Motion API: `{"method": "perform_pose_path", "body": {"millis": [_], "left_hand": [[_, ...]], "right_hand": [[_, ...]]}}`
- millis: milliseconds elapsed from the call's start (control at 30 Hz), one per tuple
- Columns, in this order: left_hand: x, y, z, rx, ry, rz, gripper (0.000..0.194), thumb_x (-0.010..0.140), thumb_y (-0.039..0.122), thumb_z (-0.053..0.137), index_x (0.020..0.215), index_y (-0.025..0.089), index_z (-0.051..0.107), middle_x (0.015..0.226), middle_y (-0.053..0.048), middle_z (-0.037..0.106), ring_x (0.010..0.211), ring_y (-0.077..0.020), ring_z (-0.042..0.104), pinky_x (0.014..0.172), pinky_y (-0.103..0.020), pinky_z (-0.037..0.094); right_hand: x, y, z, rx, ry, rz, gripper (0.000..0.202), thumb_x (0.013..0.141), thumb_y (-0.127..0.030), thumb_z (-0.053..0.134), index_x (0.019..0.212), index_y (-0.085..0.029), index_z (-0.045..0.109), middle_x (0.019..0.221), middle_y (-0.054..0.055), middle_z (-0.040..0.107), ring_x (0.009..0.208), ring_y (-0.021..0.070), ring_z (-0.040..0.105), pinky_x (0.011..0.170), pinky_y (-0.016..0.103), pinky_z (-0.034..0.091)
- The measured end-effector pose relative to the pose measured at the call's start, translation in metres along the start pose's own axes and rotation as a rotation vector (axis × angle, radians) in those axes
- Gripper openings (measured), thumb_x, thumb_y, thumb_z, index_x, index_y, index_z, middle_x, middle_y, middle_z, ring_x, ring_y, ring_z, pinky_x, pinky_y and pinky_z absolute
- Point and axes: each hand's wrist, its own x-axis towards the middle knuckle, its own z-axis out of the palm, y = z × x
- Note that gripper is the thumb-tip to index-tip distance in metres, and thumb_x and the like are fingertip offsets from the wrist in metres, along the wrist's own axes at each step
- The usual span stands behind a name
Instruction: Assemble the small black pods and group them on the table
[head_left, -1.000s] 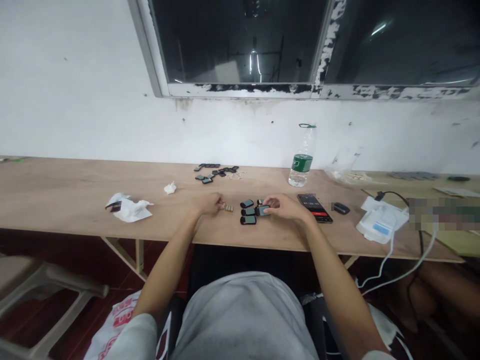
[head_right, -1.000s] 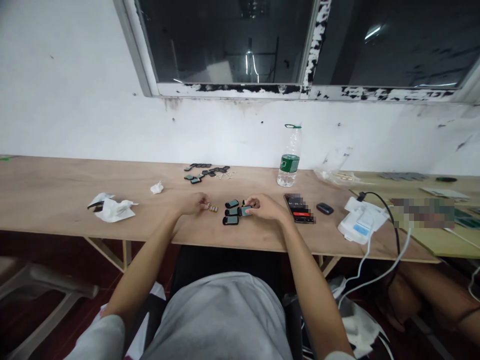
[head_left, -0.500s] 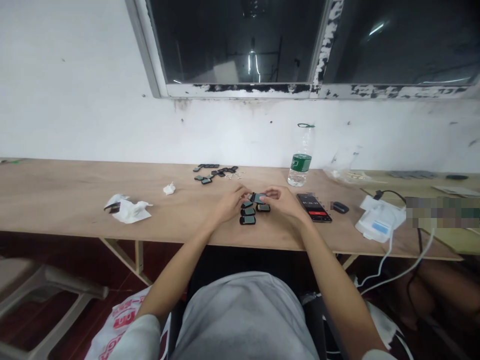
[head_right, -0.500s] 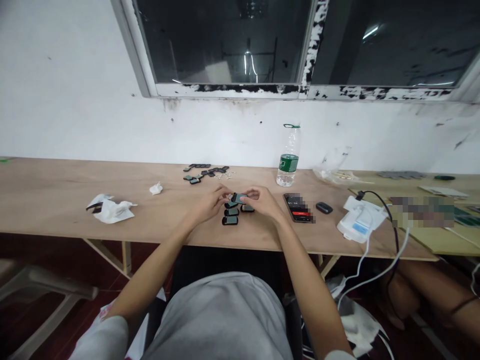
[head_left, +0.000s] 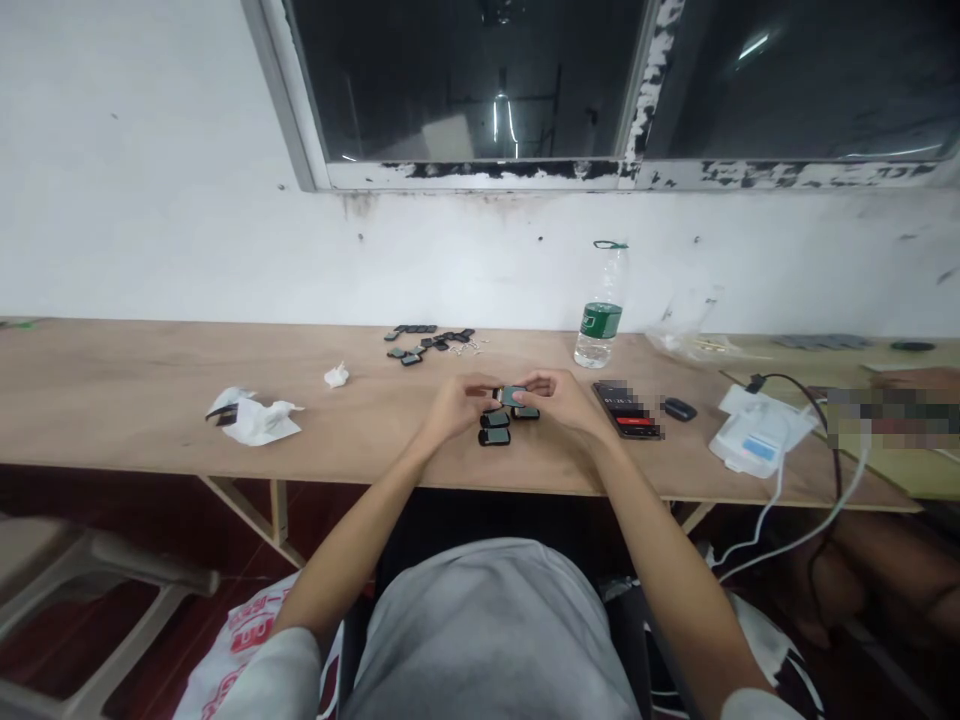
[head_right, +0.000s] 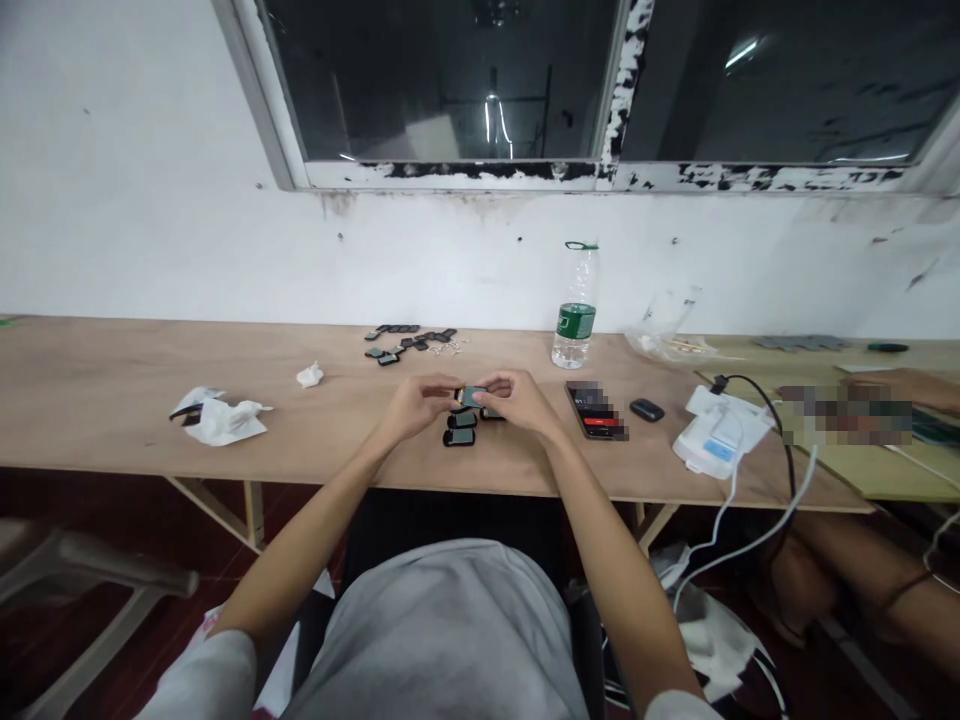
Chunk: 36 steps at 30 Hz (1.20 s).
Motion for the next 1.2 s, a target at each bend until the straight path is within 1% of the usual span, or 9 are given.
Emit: {"method": "perform_pose_path", "body": {"millis": [100,300,533,667,800,900,1000,1100,1200], "left_hand": [[0.001,-0.005,0.003,-0.153,-0.014,-0.098,0.030,0.069,0.019,0.081,0.098,0.015,0.074,0.099,-0.009,0.077,0.094,-0.0261,0.073,0.089,-0.041,0.060],[0.001,-0.009,0.003,-0.221,-0.021,-0.175,0.036,0.056,0.018,0.085,0.086,0.015,0.067,0.081,-0.004,0.073,0.077,-0.0217,0.071,0.071,-0.034,0.059],[0.001,-0.015,0.006,-0.298,-0.092,-0.203,0.037,0.051,0.021,0.085,0.075,0.016,0.059,0.073,0.001,0.065,0.067,-0.0151,0.065,0.062,-0.026,0.051],[0.002,-0.014,0.006,-0.294,-0.127,-0.182,0.039,0.054,0.030,0.087,0.079,0.017,0.059,0.077,-0.001,0.068,0.073,-0.0172,0.067,0.067,-0.028,0.053],[0.004,-0.010,-0.009,-0.143,-0.145,-0.150,0.034,0.075,0.045,0.076,0.091,0.017,0.066,0.090,-0.007,0.074,0.087,-0.0214,0.069,0.074,-0.032,0.055],[0.006,-0.015,-0.027,0.031,-0.098,-0.075,0.032,0.084,0.046,0.067,0.096,0.017,0.068,0.102,-0.009,0.074,0.095,-0.0229,0.068,0.081,-0.034,0.055],[0.008,-0.028,-0.045,0.163,-0.156,-0.055,0.033,0.085,0.046,0.065,0.098,0.016,0.069,0.101,-0.009,0.075,0.093,-0.0227,0.069,0.084,-0.035,0.053],[0.009,-0.044,-0.058,0.237,-0.269,-0.145,0.040,0.080,0.050,0.069,0.100,0.016,0.070,0.097,-0.009,0.075,0.088,-0.0233,0.069,0.080,-0.034,0.053],[0.009,-0.054,-0.066,0.311,-0.322,-0.224,0.044,0.073,0.050,0.074,0.101,0.016,0.071,0.097,-0.009,0.075,0.090,-0.0247,0.068,0.079,-0.033,0.052]], "right_hand": [[0.000,-0.001,0.001,0.007,-0.023,0.002,0.039,0.073,-0.046,0.082,0.096,-0.015,0.073,0.094,0.010,0.078,0.086,0.0241,0.073,0.078,0.035,0.058],[-0.003,-0.007,0.004,-0.036,-0.057,0.017,0.037,0.073,-0.044,0.081,0.096,-0.016,0.074,0.090,0.008,0.078,0.085,0.0235,0.072,0.080,0.035,0.056],[-0.002,-0.006,0.005,-0.024,-0.116,0.020,0.036,0.074,-0.044,0.080,0.096,-0.016,0.075,0.091,0.008,0.078,0.087,0.0233,0.072,0.083,0.036,0.056],[-0.001,-0.002,0.002,-0.046,-0.126,0.018,0.036,0.076,-0.045,0.079,0.098,-0.016,0.074,0.093,0.008,0.078,0.089,0.0238,0.072,0.083,0.036,0.056],[0.001,0.007,-0.006,-0.116,-0.104,0.050,0.034,0.079,-0.043,0.077,0.099,-0.016,0.074,0.096,0.010,0.078,0.091,0.0244,0.072,0.083,0.035,0.056],[0.002,0.013,-0.014,-0.196,-0.089,0.106,0.027,0.080,-0.040,0.076,0.095,-0.017,0.075,0.096,0.010,0.079,0.089,0.0234,0.072,0.081,0.033,0.056],[0.001,0.017,-0.021,-0.254,-0.122,0.217,0.022,0.081,-0.035,0.076,0.094,-0.017,0.076,0.090,0.009,0.078,0.079,0.0212,0.072,0.072,0.030,0.056],[0.001,0.022,-0.025,-0.268,-0.203,0.298,0.021,0.079,-0.034,0.077,0.090,-0.017,0.075,0.083,0.007,0.077,0.071,0.0191,0.070,0.065,0.027,0.055],[0.001,0.028,-0.026,-0.290,-0.276,0.323,0.020,0.078,-0.034,0.076,0.087,-0.016,0.074,0.078,0.006,0.076,0.068,0.0190,0.070,0.062,0.027,0.054]]}}
